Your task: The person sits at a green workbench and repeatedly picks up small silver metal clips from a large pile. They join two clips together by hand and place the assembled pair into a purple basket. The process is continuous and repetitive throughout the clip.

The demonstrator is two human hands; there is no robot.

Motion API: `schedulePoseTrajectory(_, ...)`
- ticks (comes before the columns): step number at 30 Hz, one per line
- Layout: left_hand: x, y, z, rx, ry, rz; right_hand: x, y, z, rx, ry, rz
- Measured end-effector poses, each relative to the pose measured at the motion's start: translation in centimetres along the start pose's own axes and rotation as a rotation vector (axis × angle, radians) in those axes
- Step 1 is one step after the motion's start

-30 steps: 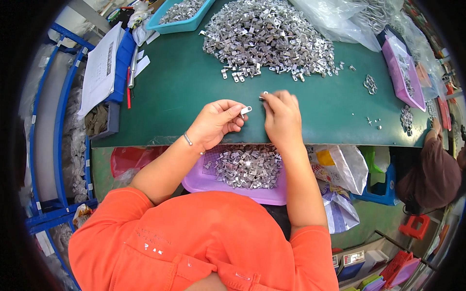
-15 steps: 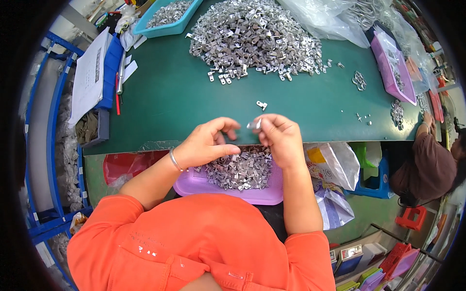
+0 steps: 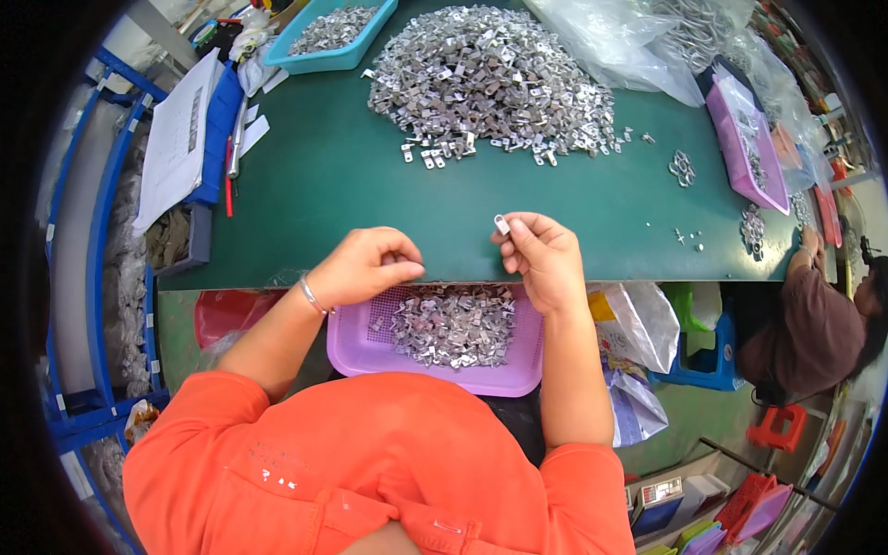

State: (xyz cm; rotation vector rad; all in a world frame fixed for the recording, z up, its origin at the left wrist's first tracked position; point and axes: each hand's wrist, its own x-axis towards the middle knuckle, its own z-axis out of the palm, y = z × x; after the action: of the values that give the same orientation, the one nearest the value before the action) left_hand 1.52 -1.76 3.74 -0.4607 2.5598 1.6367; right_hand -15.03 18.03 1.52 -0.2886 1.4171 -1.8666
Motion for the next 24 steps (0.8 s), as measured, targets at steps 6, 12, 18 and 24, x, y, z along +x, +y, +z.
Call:
schedulePoseTrajectory(6,2.8,-1.8,-2.1,0.284,0.378,0.286,-0.6,-1.6,-1.1,-0.813,-0.315,-0.050)
schedulePoseTrajectory(12,13.4,-4.9,-5.0,0.731,0.767,0.279,12.6,0.6,6.3,-1.213,-0.207,-1.004)
schedulePoseTrajectory(18,8.9,-4.5,-0.2,0.471,0.604,0.438,10.2,2.3,4.0,-1.261,-0.280,-0.995)
schedulePoseTrajectory(24,3.4,-2.3,2.8,0.255,0.433,0.490,2.4,1.5,1.3,-1.125,-0.282,-0.801)
